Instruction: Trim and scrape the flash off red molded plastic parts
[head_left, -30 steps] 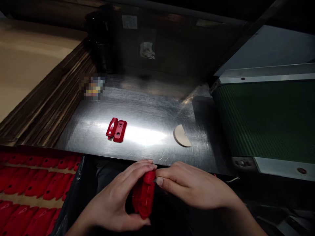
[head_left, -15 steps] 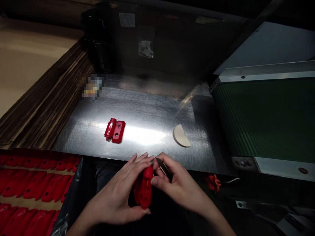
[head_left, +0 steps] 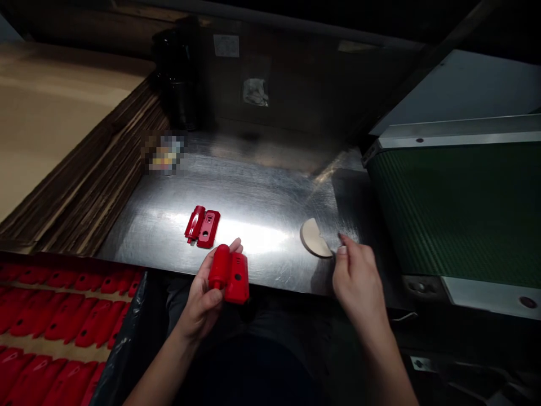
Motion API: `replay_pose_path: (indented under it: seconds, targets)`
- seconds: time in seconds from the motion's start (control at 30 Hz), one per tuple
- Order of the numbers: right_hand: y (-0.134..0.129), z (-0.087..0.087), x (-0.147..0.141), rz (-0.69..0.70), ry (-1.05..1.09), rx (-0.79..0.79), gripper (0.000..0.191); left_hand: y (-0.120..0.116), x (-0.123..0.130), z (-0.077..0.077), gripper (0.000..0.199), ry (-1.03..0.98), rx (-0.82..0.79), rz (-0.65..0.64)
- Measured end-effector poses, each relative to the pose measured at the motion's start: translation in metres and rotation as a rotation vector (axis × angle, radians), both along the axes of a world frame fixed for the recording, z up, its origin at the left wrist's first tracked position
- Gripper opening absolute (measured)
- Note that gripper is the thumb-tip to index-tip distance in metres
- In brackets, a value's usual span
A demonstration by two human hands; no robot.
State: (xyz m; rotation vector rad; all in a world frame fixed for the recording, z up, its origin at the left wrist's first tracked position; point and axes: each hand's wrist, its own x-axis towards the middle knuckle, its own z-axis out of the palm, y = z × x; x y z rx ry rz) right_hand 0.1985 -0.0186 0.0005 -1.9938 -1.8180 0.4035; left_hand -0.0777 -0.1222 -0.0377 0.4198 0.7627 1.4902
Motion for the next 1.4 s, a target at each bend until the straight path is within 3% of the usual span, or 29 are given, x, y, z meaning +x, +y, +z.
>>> replay_pose_path:
  seconds: [0.07, 0.17, 0.27, 0.43, 0.57, 0.7, 0.77, 0.9, 1.03, 1.4]
  targets:
    - [0.014, -0.005, 0.016, -0.045, -0.036, -0.007, 0.065, 0.004, 0.003, 0.001, 0.079, -0.036, -0.03, 0.015]
    - [0.024, -0.007, 0.023, -0.005, -0.074, -0.004, 0.065, 0.007, 0.006, 0.003, 0.074, -0.051, -0.061, 0.05]
    - [0.021, -0.009, 0.013, 0.067, -0.112, 0.03, 0.061, 0.009, 0.009, 0.005, 0.071, -0.045, -0.079, 0.067]
    - [0.012, -0.008, -0.013, 0.13, -0.149, -0.05, 0.061, 0.009, 0.013, 0.008, 0.071, -0.004, -0.084, 0.101]
    - [-0.011, 0.016, -0.037, 0.203, -0.068, -0.12, 0.048, 0.009, 0.019, 0.009, 0.072, 0.033, -0.106, 0.138]
    - [-0.051, 0.043, -0.071, 0.413, 0.189, -0.244, 0.04, 0.008, 0.026, 0.007, 0.079, 0.093, -0.097, 0.163]
    - [-0.064, 0.049, -0.084, 0.49, 0.181, -0.218, 0.033, 0.008, 0.028, 0.006, 0.084, 0.154, -0.088, 0.178]
    - [-0.069, 0.047, -0.093, 0.477, -0.003, -0.085, 0.031, 0.007, 0.032, 0.002, 0.085, 0.271, -0.095, 0.205]
    - [-0.068, 0.046, -0.091, 0.529, -0.021, -0.058, 0.029, 0.007, 0.033, 0.001, 0.087, 0.285, -0.089, 0.191]
    - [-0.07, 0.043, -0.094, 0.469, -0.107, -0.025, 0.034, 0.006, 0.032, -0.005, 0.089, 0.348, -0.083, 0.197]
